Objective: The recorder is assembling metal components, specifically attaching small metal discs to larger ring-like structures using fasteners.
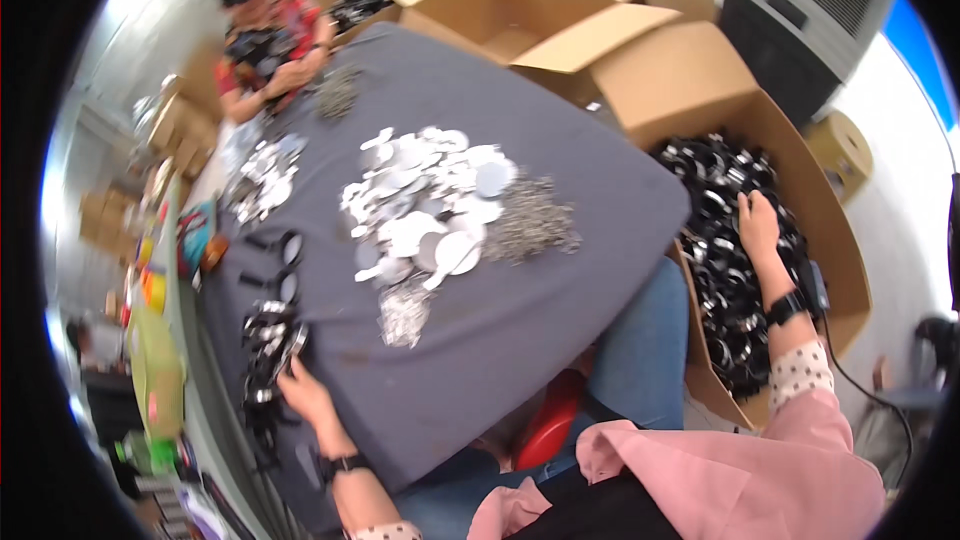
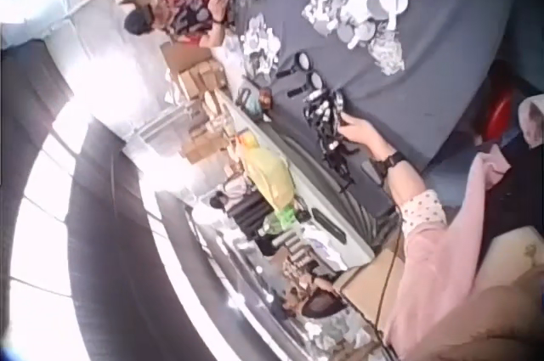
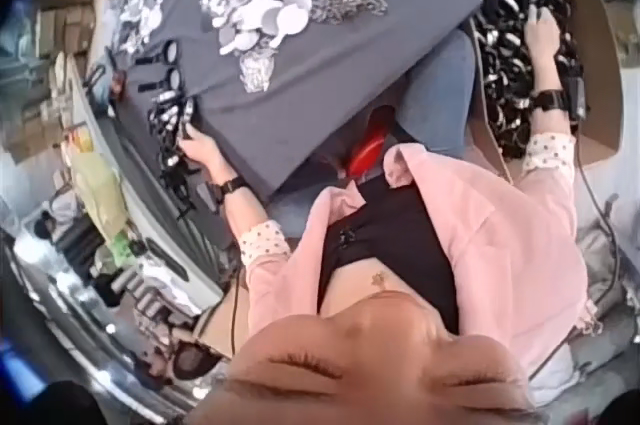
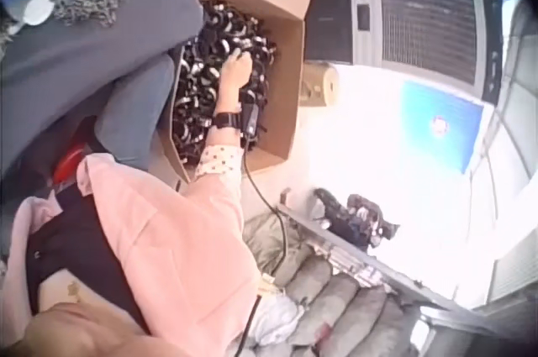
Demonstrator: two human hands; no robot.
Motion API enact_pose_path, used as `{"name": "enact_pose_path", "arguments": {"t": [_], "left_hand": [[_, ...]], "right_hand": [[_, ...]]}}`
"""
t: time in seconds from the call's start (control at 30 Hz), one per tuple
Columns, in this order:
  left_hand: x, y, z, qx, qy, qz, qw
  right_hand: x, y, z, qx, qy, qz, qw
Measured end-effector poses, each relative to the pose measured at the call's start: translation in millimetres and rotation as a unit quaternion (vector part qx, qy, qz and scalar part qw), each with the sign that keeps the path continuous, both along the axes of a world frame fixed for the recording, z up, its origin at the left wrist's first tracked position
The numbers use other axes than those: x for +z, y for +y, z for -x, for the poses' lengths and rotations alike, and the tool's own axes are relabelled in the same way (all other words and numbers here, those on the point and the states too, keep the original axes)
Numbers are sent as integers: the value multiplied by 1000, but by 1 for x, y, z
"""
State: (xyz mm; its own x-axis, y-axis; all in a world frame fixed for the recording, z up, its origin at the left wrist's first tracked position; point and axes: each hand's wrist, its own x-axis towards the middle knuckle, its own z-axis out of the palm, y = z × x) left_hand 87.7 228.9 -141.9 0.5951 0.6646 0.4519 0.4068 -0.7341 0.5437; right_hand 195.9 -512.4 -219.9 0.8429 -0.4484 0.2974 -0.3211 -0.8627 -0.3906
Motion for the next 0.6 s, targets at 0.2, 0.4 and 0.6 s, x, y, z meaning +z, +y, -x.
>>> {"name": "enact_pose_path", "arguments": {"t": [0.2, 0.4, 0.6], "left_hand": [[-27, -72, 49, 26, 84, -185, 979], [4, -129, 67, -102, 145, -142, 974], [23, -189, 51, -193, 141, -45, 970]], "right_hand": [[-108, -67, 48, -104, 108, -124, 981], [-104, -33, -23, -119, 116, -128, 978], [-85, -32, -34, -44, 235, -38, 970]]}}
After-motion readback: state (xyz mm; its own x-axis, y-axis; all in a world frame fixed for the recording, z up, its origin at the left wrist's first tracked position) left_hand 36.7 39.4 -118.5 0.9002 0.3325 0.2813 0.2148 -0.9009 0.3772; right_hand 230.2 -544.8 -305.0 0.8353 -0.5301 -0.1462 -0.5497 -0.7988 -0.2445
